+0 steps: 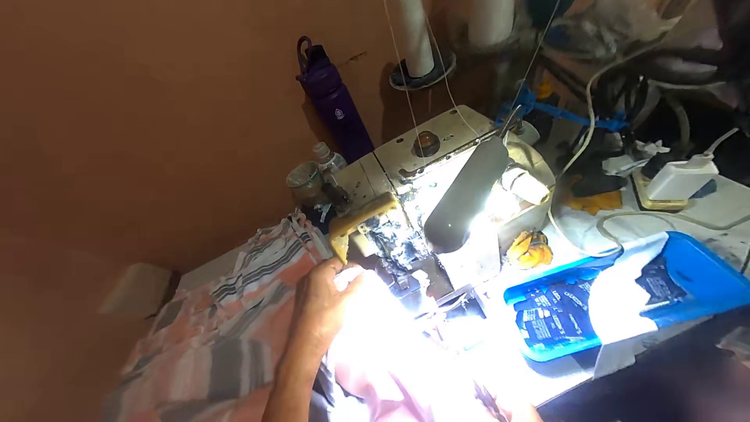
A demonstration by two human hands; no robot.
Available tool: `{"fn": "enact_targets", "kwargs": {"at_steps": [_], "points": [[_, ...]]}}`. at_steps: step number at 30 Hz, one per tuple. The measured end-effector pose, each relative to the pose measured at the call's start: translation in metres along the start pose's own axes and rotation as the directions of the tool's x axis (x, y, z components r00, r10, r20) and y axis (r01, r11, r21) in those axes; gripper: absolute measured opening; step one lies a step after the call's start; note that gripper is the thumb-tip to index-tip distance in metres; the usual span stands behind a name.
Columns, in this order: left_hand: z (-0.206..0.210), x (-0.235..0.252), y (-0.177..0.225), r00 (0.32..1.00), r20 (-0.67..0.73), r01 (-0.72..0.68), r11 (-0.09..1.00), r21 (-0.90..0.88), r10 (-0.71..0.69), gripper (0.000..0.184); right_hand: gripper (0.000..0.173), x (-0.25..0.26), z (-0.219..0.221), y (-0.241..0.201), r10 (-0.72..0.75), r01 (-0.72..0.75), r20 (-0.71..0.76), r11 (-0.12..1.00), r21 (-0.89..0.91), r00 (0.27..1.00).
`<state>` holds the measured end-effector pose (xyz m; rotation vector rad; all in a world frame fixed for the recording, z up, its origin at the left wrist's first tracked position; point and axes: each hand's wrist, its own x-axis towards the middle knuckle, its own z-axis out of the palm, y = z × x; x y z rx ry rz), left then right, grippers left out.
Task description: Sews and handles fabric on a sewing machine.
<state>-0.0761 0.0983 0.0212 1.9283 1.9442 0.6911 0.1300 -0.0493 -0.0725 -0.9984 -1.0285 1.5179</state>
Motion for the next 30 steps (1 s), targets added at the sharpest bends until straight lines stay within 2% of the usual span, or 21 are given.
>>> {"fn": "enact_targets", "kwargs": {"at_steps": [3, 5, 9, 10, 12, 13, 14, 15, 16, 17, 19, 22, 24, 26, 27, 30], "points": [[0.008, 0.010, 0.016, 0.998, 0.035, 0.050, 0.997, 0.063, -0.052, 0.034, 0.007, -0.002, 0.005, -0.006, 0.024, -0.023, -0.102, 1.000, 0.010, 0.994], [0.018, 0.018, 0.020, 0.997, 0.021, 0.072, 0.993, 0.097, -0.074, 0.036, 0.008, 0.002, 0.006, -0.012, 0.024, -0.023, -0.153, 1.000, 0.006, 0.988], [0.023, 0.028, 0.026, 0.974, 0.130, 0.161, 0.974, 0.162, -0.183, 0.039, 0.013, 0.007, 0.003, -0.015, -0.060, 0.052, -0.091, 0.994, -0.091, 0.994], [0.022, 0.026, 0.030, 0.969, 0.154, 0.161, 0.967, 0.197, -0.192, 0.038, 0.018, 0.010, 0.001, -0.036, 0.015, -0.026, -0.061, 0.984, -0.179, 0.998], [0.024, 0.024, 0.033, 0.964, 0.189, 0.129, 0.950, 0.285, -0.187, 0.036, 0.021, 0.023, 0.003, -0.111, 0.344, -0.343, -0.063, 0.867, -0.362, 0.937], [0.026, 0.023, 0.034, 0.965, 0.180, 0.119, 0.933, 0.341, -0.189, 0.037, 0.021, 0.027, 0.003, -0.120, 0.407, -0.389, -0.045, 0.826, -0.409, 0.912], [0.028, 0.021, 0.036, 0.971, 0.144, 0.121, 0.911, 0.395, -0.192, 0.037, 0.019, 0.021, 0.001, -0.089, 0.262, -0.251, -0.030, 0.877, -0.409, 0.965], [0.030, 0.018, 0.037, 0.981, 0.078, 0.127, 0.893, 0.432, -0.177, 0.038, 0.018, 0.013, -0.001, -0.033, 0.002, -0.003, -0.002, 0.919, -0.395, 1.000], [0.032, 0.013, 0.036, 0.991, -0.008, 0.126, 0.893, 0.432, -0.136, 0.039, 0.019, 0.011, -0.002, 0.005, -0.150, 0.149, 0.025, 0.921, -0.361, 0.988], [0.033, 0.006, 0.032, 0.992, -0.107, 0.099, 0.919, 0.381, -0.062, 0.040, 0.021, 0.010, -0.003, 0.021, -0.211, 0.216, 0.053, 0.908, -0.360, 0.976], [0.031, -0.015, 0.020, 0.950, -0.292, -0.022, 0.954, 0.299, 0.113, 0.040, 0.022, 0.004, -0.005, 0.020, -0.217, 0.222, 0.059, 0.887, -0.406, 0.974], [0.027, -0.052, 0.024, 0.854, -0.421, -0.228, 0.947, 0.225, 0.305, 0.025, 0.023, -0.011, -0.011, 0.007, -0.376, 0.324, -0.018, 0.822, -0.468, 0.927], [0.042, -0.069, 0.043, 0.838, -0.390, -0.412, 0.911, 0.006, 0.381, 0.020, 0.021, -0.019, -0.021, 0.006, -0.519, 0.437, -0.045, 0.760, -0.481, 0.853], [0.063, -0.080, 0.067, 0.868, -0.188, -0.495, 0.828, -0.264, 0.460, 0.015, 0.021, -0.028, -0.033, 0.005, -0.558, 0.479, -0.040, 0.746, -0.462, 0.829], [0.074, -0.080, 0.075, 0.842, -0.064, -0.529, 0.797, -0.292, 0.535, 0.016, 0.022, -0.033, -0.040, 0.004, -0.534, 0.467, -0.023, 0.759, -0.454, 0.845], [0.107, -0.068, 0.103, 0.739, 0.168, -0.658, 0.753, -0.028, 0.652, 0.013, 0.020, -0.048, -0.058, 0.002, -0.440, 0.379, -0.009, 0.785, -0.490, 0.898]]}}
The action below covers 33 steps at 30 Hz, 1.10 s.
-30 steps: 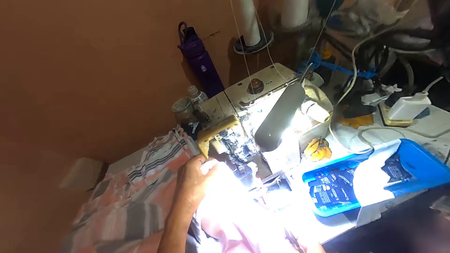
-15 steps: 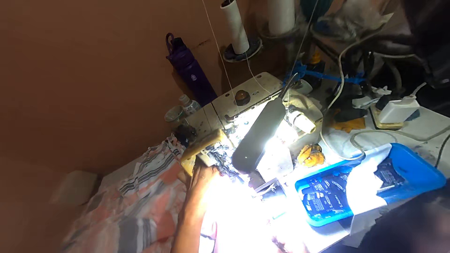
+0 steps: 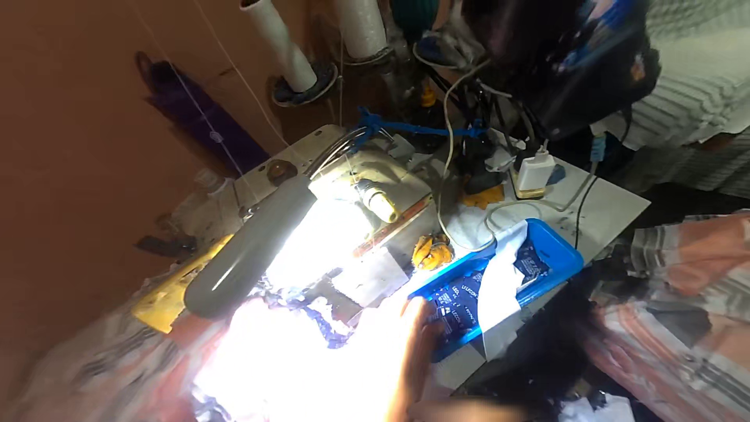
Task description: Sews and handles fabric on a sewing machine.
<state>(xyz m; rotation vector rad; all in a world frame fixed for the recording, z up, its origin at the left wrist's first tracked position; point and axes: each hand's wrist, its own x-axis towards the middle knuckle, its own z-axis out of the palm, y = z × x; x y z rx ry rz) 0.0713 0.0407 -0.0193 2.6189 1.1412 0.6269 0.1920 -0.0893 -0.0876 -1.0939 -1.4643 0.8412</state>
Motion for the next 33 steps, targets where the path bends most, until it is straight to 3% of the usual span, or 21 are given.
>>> {"fn": "enact_targets", "kwargs": {"at_steps": [4, 6, 9, 12, 16, 27, 30, 33], "points": [[0.025, 0.028, 0.014, 0.962, 0.256, 0.026, 0.961, 0.275, -0.099, 0.020, 0.022, -0.011, -0.011, 0.009, 0.111, -0.110, 0.063, 0.994, -0.020, 0.992], [0.028, 0.031, 0.013, 0.961, 0.260, 0.017, 0.953, 0.302, -0.099, 0.016, 0.022, -0.014, -0.012, 0.012, 0.143, -0.142, 0.077, 0.990, -0.012, 0.987], [0.026, 0.030, 0.012, 0.977, 0.166, 0.090, 0.966, 0.243, -0.133, 0.008, 0.021, -0.013, -0.015, 0.013, 0.144, -0.146, 0.088, 0.989, 0.007, 0.986], [0.021, 0.026, 0.008, 0.985, 0.042, 0.162, 0.983, 0.087, -0.166, 0.013, 0.020, -0.007, -0.020, 0.013, 0.143, -0.145, 0.070, 0.989, 0.013, 0.987], [0.023, 0.015, -0.005, 0.975, -0.194, 0.102, 0.993, -0.055, -0.111, 0.019, 0.020, 0.000, -0.026, 0.011, 0.123, -0.123, 0.029, 0.992, 0.004, 0.992], [0.016, -0.013, -0.009, 0.945, -0.290, 0.026, 0.918, -0.395, -0.152, 0.018, 0.019, 0.017, -0.033, 0.008, 0.037, -0.036, -0.060, 0.999, 0.011, 0.998], [0.009, -0.021, 0.001, 0.912, -0.388, -0.013, 0.939, -0.343, -0.129, 0.014, 0.021, 0.030, -0.032, 0.005, -0.002, 0.011, -0.107, 0.997, 0.082, 0.994], [0.002, -0.036, 0.014, 0.844, -0.535, -0.041, 0.991, -0.125, -0.032, 0.009, 0.033, 0.042, -0.026, 0.000, -0.023, 0.059, -0.142, 0.964, 0.258, 0.990]]}}
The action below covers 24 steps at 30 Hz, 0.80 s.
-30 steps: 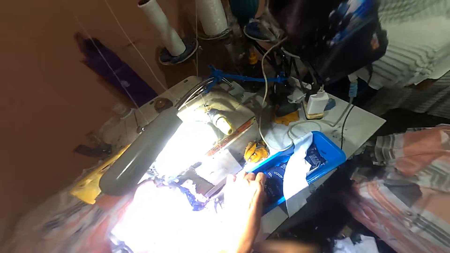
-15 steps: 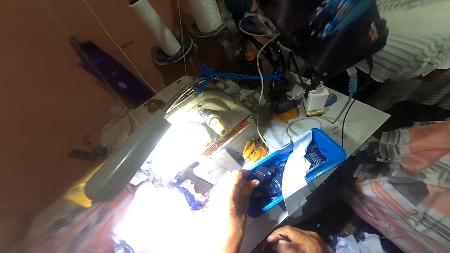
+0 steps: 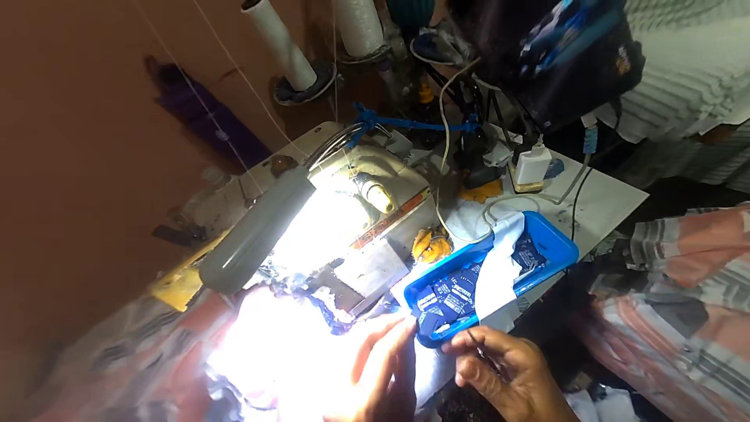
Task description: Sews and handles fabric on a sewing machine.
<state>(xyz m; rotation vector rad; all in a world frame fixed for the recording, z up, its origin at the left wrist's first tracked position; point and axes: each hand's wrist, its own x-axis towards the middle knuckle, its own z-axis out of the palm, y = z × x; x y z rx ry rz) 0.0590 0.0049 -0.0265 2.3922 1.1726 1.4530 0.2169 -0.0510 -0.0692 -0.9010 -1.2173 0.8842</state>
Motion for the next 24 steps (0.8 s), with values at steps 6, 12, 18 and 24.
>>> {"fn": "enact_targets", "kwargs": {"at_steps": [6, 12, 18, 24], "points": [[-0.010, -0.042, 0.024, 0.987, -0.161, 0.014, 0.996, 0.085, 0.000, 0.007, 0.008, 0.005, 0.040, -0.009, 0.115, -0.080, -0.105, 0.953, 0.293, 0.988], [-0.043, -0.061, 0.019, 0.919, -0.053, 0.368, 0.897, -0.244, -0.391, 0.030, 0.015, 0.003, 0.053, -0.012, -0.072, 0.075, 0.046, 0.995, -0.067, 0.996], [-0.060, -0.066, 0.017, 0.778, 0.113, 0.499, 0.497, -0.710, -0.618, 0.028, 0.015, 0.000, 0.063, -0.017, -0.094, 0.141, 0.281, 0.978, -0.151, 0.955], [-0.065, -0.072, 0.020, 0.679, 0.060, 0.522, 0.424, -0.740, -0.732, 0.030, 0.016, -0.005, 0.069, -0.017, -0.091, 0.138, 0.291, 0.980, -0.146, 0.952]]}}
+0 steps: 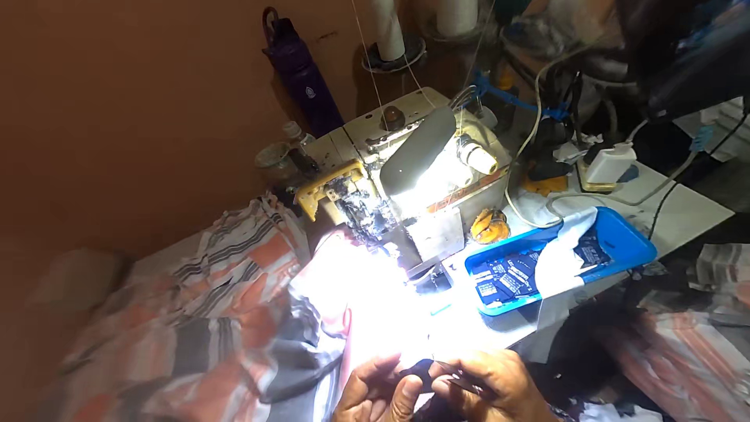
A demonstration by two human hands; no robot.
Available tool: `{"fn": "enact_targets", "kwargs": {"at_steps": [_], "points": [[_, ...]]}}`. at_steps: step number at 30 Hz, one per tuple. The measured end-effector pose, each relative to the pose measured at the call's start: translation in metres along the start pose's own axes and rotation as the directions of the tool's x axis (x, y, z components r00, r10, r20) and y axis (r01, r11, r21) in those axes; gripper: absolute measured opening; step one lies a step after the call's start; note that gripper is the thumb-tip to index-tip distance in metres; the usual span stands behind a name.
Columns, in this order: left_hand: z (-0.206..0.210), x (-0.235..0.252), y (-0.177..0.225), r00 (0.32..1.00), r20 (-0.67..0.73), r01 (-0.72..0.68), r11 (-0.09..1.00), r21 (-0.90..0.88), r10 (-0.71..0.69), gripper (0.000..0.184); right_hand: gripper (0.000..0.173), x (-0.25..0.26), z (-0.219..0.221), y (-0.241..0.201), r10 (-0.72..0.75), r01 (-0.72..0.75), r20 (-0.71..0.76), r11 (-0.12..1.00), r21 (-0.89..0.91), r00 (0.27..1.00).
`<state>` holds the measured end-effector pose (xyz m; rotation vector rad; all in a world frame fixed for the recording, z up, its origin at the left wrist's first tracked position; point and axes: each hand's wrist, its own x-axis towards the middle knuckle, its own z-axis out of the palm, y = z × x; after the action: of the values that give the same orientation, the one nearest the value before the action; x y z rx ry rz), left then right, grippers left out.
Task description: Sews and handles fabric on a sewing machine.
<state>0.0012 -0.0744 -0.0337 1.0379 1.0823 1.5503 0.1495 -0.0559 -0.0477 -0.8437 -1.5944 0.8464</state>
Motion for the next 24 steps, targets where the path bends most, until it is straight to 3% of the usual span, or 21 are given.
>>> {"fn": "enact_targets", "kwargs": {"at_steps": [9, 15, 20, 24], "points": [[-0.003, 0.001, 0.000, 0.995, -0.089, 0.042, 0.999, 0.006, -0.041, 0.031, 0.017, -0.003, 0.001, 0.003, 0.148, -0.147, -0.029, 0.988, 0.051, 0.989], [-0.003, 0.003, -0.004, 0.997, -0.075, 0.032, 0.999, -0.005, -0.032, 0.027, 0.013, 0.003, 0.010, 0.005, 0.147, -0.145, 0.001, 0.980, 0.136, 0.989], [-0.010, 0.016, 0.000, 0.993, 0.029, -0.122, 0.980, 0.155, 0.119, 0.030, 0.011, 0.015, 0.012, 0.009, 0.106, -0.103, -0.024, 0.988, 0.114, 0.994], [-0.009, 0.033, 0.013, 0.968, 0.103, -0.251, 0.904, 0.346, 0.230, 0.033, 0.012, 0.026, 0.010, 0.013, 0.055, -0.049, -0.080, 0.996, 0.074, 0.995]]}}
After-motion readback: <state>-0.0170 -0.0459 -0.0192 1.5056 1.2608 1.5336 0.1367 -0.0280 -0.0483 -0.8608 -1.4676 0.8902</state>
